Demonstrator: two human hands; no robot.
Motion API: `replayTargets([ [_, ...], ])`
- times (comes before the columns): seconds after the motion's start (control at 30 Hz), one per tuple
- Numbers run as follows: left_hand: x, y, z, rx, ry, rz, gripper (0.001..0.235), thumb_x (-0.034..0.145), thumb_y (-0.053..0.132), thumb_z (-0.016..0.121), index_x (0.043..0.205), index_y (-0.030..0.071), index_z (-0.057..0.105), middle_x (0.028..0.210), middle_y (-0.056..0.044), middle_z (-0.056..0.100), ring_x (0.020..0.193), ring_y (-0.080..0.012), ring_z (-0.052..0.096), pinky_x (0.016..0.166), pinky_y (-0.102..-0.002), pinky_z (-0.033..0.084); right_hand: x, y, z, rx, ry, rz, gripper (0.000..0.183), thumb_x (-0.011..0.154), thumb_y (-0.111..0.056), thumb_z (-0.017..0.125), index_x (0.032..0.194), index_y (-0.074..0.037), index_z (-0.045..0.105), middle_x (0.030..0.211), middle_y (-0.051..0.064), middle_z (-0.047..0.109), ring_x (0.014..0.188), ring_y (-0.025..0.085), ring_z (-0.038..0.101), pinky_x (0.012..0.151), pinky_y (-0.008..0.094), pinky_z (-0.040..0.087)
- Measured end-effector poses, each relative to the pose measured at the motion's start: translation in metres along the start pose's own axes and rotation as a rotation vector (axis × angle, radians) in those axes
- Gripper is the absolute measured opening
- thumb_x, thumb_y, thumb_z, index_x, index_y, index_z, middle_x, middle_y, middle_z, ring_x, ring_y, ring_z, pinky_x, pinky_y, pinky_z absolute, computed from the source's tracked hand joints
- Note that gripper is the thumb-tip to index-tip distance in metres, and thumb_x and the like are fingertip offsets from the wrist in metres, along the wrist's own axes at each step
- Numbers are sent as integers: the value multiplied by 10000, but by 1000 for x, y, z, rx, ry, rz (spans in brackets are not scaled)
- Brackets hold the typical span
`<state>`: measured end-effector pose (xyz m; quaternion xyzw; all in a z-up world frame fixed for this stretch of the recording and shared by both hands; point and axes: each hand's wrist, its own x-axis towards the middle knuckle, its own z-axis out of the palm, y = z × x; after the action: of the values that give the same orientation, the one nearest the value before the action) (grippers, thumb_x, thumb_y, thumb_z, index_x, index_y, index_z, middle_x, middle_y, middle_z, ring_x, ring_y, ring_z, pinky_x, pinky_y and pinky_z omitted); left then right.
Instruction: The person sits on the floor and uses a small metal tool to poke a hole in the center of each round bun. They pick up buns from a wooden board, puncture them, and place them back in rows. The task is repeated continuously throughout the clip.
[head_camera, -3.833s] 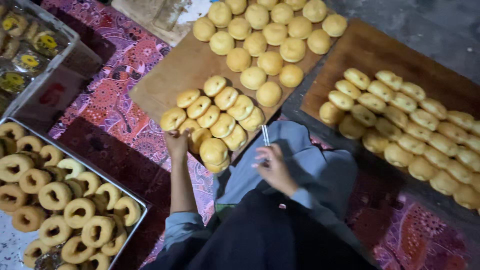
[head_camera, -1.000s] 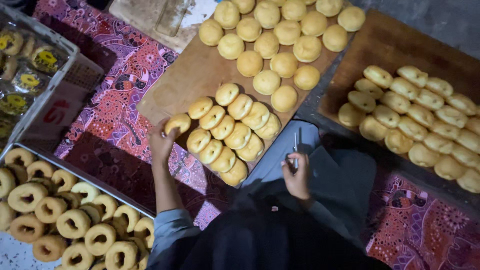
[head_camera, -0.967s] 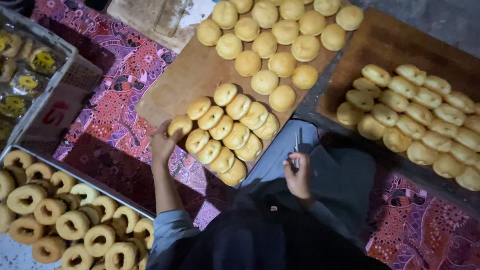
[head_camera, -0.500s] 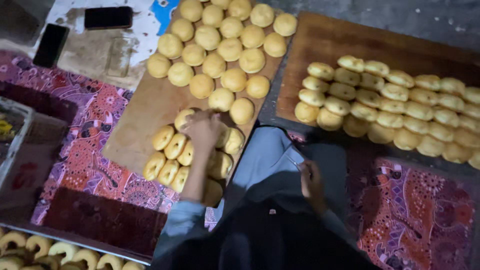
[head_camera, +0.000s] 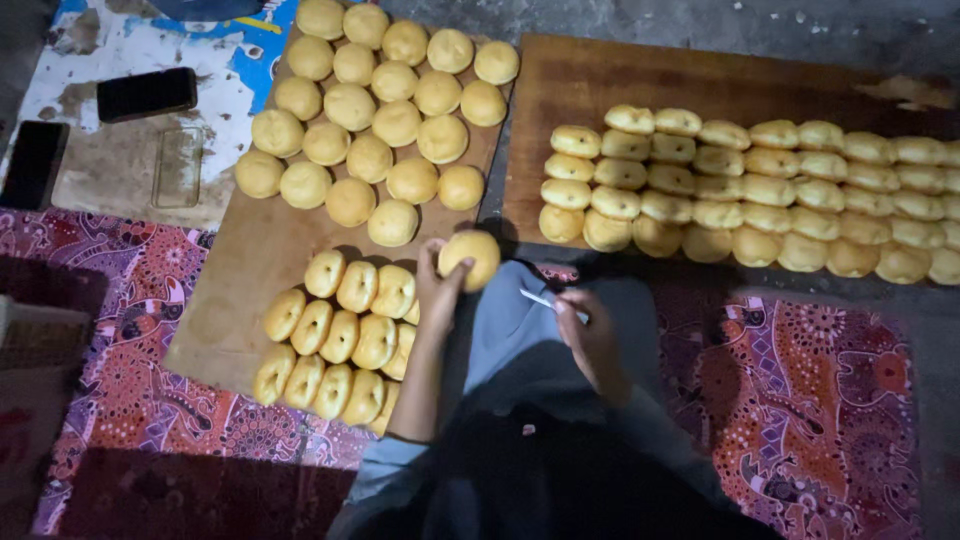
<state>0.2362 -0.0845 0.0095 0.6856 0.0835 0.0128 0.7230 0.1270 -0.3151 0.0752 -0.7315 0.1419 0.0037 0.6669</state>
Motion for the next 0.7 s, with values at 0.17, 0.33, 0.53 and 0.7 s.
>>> replayTargets([
  [0.17, -45, 22, -5, -1041, -33, -318, 200, 1027, 224, 650, 1135, 119, 519, 1039, -54, 638, 946, -205, 705, 800, -405, 622, -3, -32, 26, -9, -36, -171, 102, 974, -66, 647, 1067, -27, 664, 787, -1, 627, 699, 51, 572, 622, 223, 469],
  [0.33, -59, 47, -7, -917, -10, -337, 267, 1020, 264, 622, 1214, 89, 569, 1093, -73, 670, 968, -201, 720, 819, -390, 628, -16, -39, 33, -163, -31, -423, 83, 982, -56, 661, 1045, -2, 658, 907, 48, 707, 819, 84, 657, 728, 254, 533],
  [0.53, -71, 61, 5, -741, -55, -256, 267, 977, 128, 685, 1204, -9, 659, 1084, -127, 731, 954, -215, 718, 838, -364, 613, -22, -32, 39, -291, 85, -432, 98, 996, -72, 645, 934, -10, 601, 748, 91, 668, 666, 117, 653, 617, 282, 511],
  [0.7, -83, 61, 27, -445, -153, -190, 178, 943, 16, 738, 1111, -41, 728, 1067, -117, 725, 935, -175, 693, 822, -326, 580, -13, -27, 46, -398, 82, -602, 156, 1014, -89, 627, 881, -26, 574, 715, 130, 634, 659, 177, 656, 580, 319, 493],
])
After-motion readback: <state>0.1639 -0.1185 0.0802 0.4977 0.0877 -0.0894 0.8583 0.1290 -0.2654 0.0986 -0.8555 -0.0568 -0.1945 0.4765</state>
